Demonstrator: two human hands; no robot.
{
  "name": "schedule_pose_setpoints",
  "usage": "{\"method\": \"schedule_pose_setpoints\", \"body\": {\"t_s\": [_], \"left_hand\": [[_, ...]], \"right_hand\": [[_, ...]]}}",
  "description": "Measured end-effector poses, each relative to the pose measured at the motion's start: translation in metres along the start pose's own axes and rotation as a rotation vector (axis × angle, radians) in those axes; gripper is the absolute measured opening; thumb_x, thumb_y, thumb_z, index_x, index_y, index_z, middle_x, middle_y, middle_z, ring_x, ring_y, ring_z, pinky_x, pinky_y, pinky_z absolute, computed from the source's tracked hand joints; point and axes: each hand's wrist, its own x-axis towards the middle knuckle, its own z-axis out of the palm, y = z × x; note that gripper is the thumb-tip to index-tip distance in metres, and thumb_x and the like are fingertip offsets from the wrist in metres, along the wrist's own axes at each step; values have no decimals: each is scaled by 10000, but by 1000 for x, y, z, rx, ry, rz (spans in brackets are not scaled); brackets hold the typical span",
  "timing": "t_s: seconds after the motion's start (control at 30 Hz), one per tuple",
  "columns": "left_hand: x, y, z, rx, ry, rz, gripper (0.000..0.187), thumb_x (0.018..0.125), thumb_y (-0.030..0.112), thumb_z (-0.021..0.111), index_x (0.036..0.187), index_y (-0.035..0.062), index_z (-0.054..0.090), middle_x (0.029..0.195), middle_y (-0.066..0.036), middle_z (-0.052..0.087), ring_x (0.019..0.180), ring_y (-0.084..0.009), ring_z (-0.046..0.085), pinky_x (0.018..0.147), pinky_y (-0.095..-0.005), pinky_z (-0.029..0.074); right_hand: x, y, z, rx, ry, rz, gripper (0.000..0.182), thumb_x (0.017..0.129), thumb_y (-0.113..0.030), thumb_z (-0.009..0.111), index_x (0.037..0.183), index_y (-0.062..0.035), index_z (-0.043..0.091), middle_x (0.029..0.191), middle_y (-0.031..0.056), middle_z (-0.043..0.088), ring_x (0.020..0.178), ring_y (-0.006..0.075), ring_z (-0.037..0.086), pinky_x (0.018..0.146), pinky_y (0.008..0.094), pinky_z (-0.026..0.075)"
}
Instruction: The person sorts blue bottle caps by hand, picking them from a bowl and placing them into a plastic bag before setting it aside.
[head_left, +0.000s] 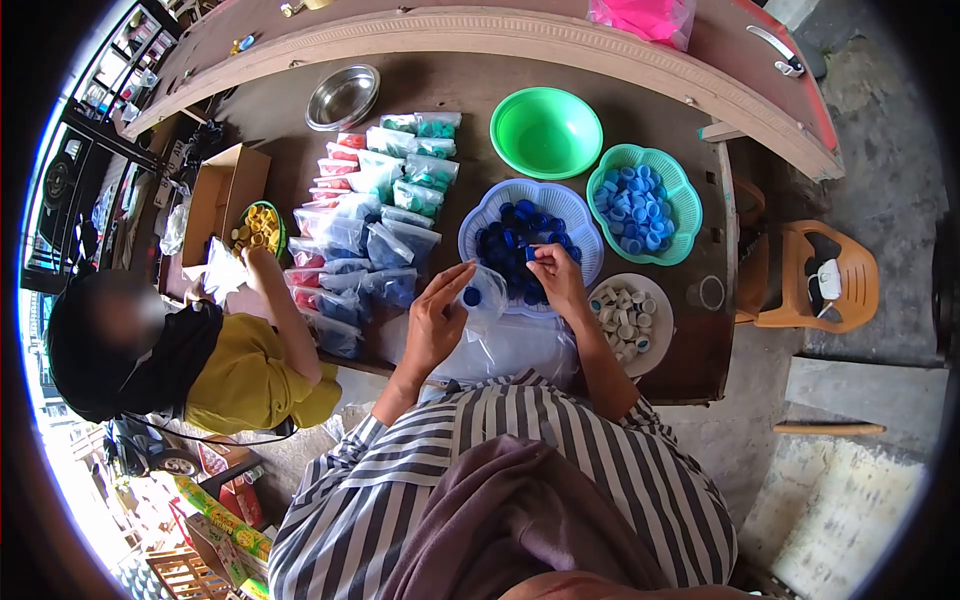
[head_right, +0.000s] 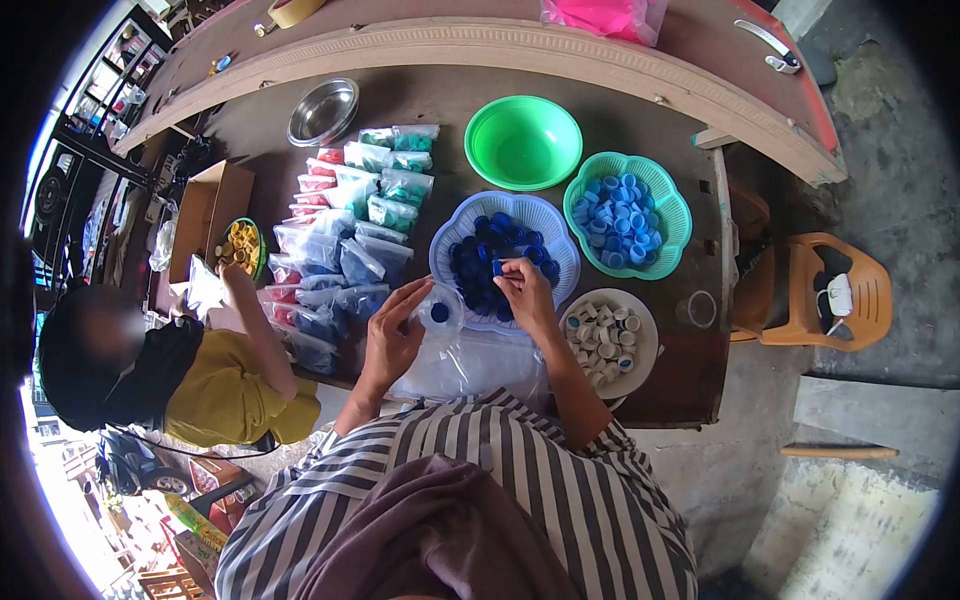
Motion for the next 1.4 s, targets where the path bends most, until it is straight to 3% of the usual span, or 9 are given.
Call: {"method": "schedule_pose_setpoints", "body": {"t_s": [0.17,0.3,0.5,0.63,0.77,0.9,0.93,1.0,1.4], "left_hand": [[-6,1,8,26,19,99,591,720,-137,488,1267,45,618,1303,-146,601,1016,-286,665,741,-277,513],[-12,1,7,14,31,123,606,717,-143,484,1278,47,612,1301,-145,603,997,-270,669,713,-274,510],[-24,4,-31,-572,-5,-90,615,728,-156,433,1283,35,615,1329,-92,596,871,-101,630,639,-205,487],[-28,-6,-57,-1076,84,-113,560,759,-134,485,1282,21,610,1413,-139,522,1226,-228,560,1015,-337,452],[-30,-23,-71,-1292,24,-6,638,770,88,702,1373,3,509,1447,-125,486,1275,-242,521,1040,-389,460],[-35,-40,-82,-1174,110,16,708,787,201,742,1404,-6,463,1503,-109,417,1244,-203,544,974,-315,502],[-36,-42,-85,-1292,116,36,621,715,-23,553,1336,-7,552,1442,-146,489,1222,-231,571,1020,-373,481],[-38,-45,-90,-1255,138,39,619,717,-22,553,1336,-4,554,1440,-148,492,1223,-232,570,1017,-370,481],[-50,12,-98,-702,29,158,553,735,-118,462,1248,-2,634,1311,-166,590,1199,-206,552,971,-286,429]], "right_hand": [[-43,-82,14,170,186,-364,384,846,-12,699,1189,-9,526,1163,139,602,1032,223,606,893,326,495],[-62,-127,8,-412,-77,-732,406,810,-31,727,1187,-48,577,1201,133,583,1077,289,583,924,377,462],[-52,-83,2,-4,92,-354,325,898,-147,687,1192,-56,583,1197,117,591,1118,263,565,932,358,458],[-52,-50,19,450,-227,-8,536,974,-293,603,1397,-18,424,1324,129,549,1206,207,523,1061,341,364],[-68,-47,27,412,-529,148,685,958,-450,588,1452,-24,378,1338,112,526,1214,180,500,1048,310,359],[-67,-47,23,519,-422,120,220,918,-118,678,1117,-59,605,1017,14,624,969,96,575,904,245,437],[-67,-50,21,520,-421,120,220,918,-118,678,1117,-59,605,1017,14,624,969,96,575,904,245,437],[-68,-55,16,601,-362,106,158,889,-97,713,996,-51,607,939,-3,627,873,78,588,834,239,466],[-31,-2,-20,-217,44,-155,161,886,-86,665,1034,-26,649,935,105,661,843,224,652,766,315,518]]}}
